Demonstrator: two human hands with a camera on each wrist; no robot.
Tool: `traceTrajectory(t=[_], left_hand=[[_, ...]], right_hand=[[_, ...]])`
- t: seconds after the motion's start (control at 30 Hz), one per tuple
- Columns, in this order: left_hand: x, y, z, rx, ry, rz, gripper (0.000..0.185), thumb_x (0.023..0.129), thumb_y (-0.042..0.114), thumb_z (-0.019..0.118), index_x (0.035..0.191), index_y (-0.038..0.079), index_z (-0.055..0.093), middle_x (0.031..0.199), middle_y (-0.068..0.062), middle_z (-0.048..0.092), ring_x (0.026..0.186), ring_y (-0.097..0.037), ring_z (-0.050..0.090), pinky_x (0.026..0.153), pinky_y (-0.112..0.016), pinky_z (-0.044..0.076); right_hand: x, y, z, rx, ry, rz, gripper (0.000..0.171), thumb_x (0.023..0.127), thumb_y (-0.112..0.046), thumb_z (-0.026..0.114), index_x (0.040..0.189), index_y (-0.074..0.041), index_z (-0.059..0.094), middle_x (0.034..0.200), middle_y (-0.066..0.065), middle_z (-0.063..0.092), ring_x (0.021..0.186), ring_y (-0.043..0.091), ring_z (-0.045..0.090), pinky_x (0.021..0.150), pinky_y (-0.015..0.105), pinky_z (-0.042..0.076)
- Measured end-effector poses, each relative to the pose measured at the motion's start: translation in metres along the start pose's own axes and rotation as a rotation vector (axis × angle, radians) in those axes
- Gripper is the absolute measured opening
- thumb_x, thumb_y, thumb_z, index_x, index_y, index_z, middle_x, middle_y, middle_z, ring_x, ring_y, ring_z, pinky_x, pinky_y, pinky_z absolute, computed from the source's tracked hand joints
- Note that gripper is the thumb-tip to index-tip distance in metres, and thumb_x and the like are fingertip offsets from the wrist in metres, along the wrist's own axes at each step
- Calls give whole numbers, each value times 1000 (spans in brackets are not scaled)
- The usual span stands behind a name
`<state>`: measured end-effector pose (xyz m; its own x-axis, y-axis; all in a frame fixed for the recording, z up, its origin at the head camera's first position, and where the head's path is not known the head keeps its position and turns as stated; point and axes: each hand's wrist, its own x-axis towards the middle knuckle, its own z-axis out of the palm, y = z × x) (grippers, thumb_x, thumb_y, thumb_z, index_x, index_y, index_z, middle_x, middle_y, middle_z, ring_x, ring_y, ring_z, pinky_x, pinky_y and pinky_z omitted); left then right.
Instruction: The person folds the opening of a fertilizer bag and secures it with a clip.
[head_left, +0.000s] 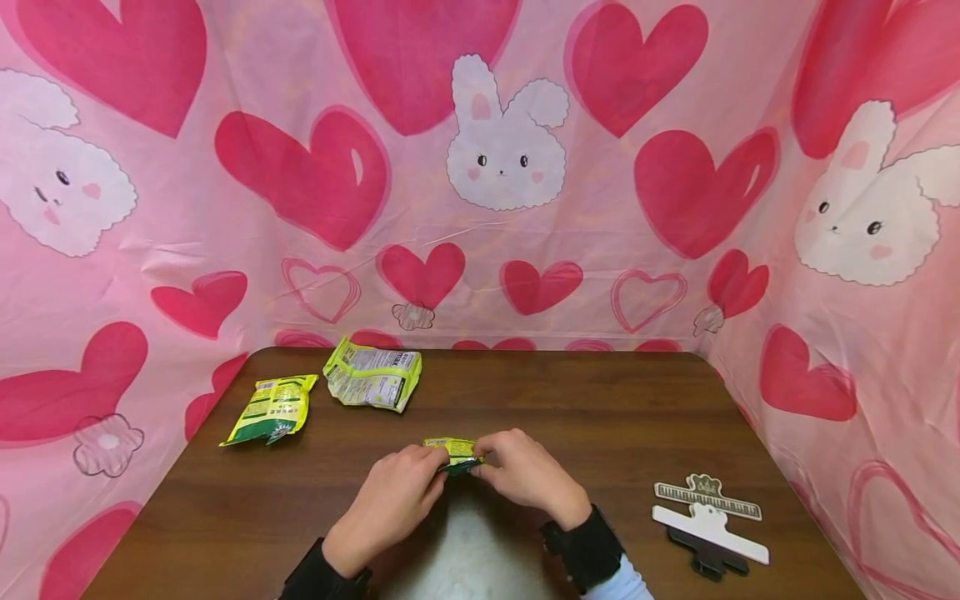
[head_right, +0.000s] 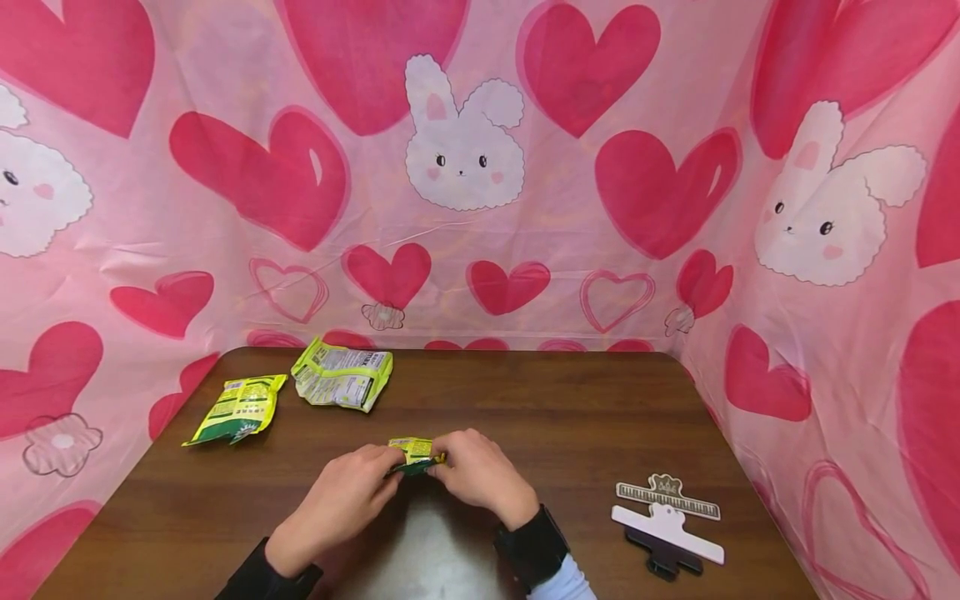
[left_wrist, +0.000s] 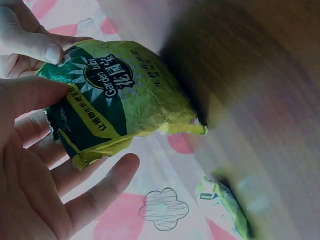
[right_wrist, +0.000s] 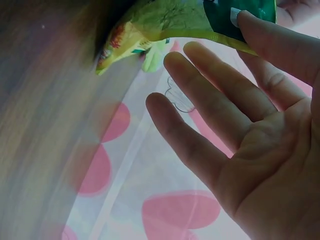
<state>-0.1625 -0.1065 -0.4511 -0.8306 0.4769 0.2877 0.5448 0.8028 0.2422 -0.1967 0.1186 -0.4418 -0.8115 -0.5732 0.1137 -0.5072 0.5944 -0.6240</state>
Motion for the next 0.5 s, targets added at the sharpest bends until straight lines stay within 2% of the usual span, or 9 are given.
traceTrajectory(t=[0.1, 0.23, 0.5], left_hand=[[1, 1, -2, 8, 31, 9, 16, 92, 16, 82, 96, 17, 66, 90, 6, 69, 76, -11, 61, 63, -36, 52], [3, 2, -3, 15, 78, 23, 17, 92, 16, 82, 98, 17, 66, 89, 7, 68, 74, -10, 61, 64, -34, 52], [7, 2, -11, 2, 126, 43, 16, 94, 15, 82, 100, 15, 67, 84, 9, 64, 66, -5, 51, 59, -28, 46]], right_hand=[[-1, 0, -4, 23, -2, 2, 4, 95, -12, 80, 97, -13, 77, 91, -9, 71, 71, 4, 52, 65, 26, 47], [-2, -1, -7, 52, -5, 12, 3, 98, -13, 77, 96, -14, 75, 90, -10, 70, 73, 5, 55, 68, 27, 49], [-6, -3, -15, 153, -17, 38, 4, 103, -16, 71, 101, -14, 70, 95, -2, 74, 73, 7, 59, 62, 27, 46]])
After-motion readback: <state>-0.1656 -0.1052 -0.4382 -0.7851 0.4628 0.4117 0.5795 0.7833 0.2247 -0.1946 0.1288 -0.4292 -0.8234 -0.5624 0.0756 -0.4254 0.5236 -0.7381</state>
